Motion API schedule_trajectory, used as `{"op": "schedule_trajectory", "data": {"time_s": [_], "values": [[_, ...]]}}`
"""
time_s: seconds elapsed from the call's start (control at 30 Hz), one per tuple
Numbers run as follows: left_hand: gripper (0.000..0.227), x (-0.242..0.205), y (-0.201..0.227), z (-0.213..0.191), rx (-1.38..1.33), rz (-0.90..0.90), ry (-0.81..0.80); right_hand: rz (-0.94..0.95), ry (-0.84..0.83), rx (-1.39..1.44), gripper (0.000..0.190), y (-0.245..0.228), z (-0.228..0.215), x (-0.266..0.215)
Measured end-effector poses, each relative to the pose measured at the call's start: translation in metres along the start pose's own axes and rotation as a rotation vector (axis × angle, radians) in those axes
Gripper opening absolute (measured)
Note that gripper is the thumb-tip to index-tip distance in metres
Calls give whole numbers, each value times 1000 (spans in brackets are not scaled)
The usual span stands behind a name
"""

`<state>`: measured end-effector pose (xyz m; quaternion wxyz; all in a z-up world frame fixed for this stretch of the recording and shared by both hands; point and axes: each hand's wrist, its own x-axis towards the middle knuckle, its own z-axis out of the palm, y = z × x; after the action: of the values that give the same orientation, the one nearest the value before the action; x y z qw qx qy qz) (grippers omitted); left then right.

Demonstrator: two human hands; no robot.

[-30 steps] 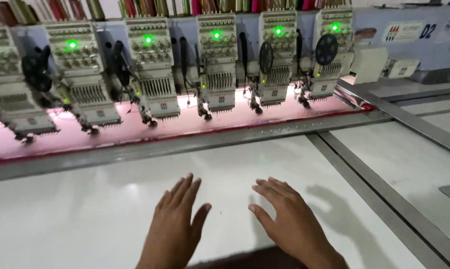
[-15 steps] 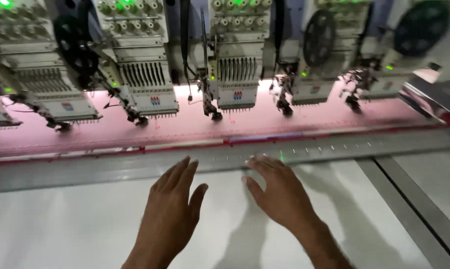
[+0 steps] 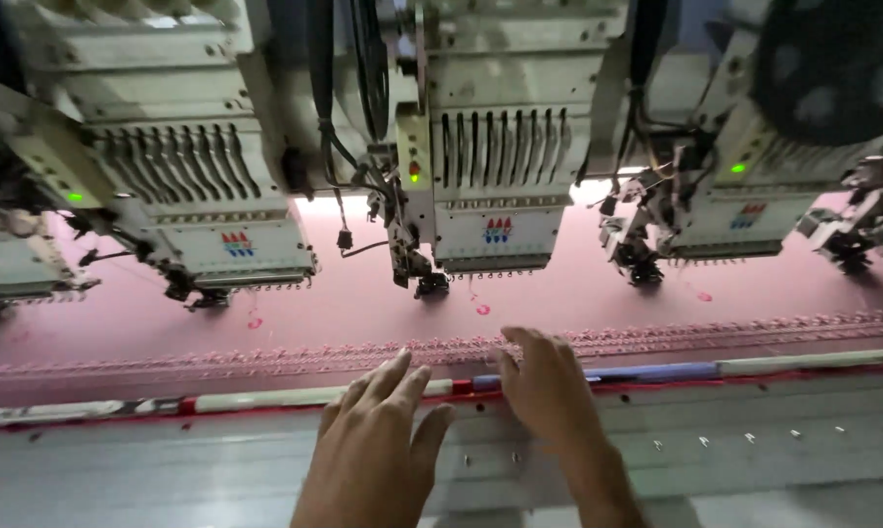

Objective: The person operates a touchscreen control panel to select an embroidery pattern and then moves to the machine to thread the needles. They pull threads through the needle eyes and adjust the thread path on the pink fabric while the machine is running.

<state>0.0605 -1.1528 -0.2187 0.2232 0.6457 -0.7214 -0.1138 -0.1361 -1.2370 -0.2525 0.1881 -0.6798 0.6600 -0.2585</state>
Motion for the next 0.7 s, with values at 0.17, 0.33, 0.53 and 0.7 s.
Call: {"op": "schedule_trajectory", "data": {"time_s": [0.17,0.33,0.53,0.7], "values": [[60,52,-4,6,-26,-18,-173,98,-18,50,50,20,19,79],[37,81,1,6,-69,-57,-356,257,-105,170,52,-2,23,98],[34,120,1,26,-13,-55,-330,235,-44,189,20,0,26,105],[35,130,14,28,-182,-288,-363,489,-115,599,14,-30,7,92]]}}
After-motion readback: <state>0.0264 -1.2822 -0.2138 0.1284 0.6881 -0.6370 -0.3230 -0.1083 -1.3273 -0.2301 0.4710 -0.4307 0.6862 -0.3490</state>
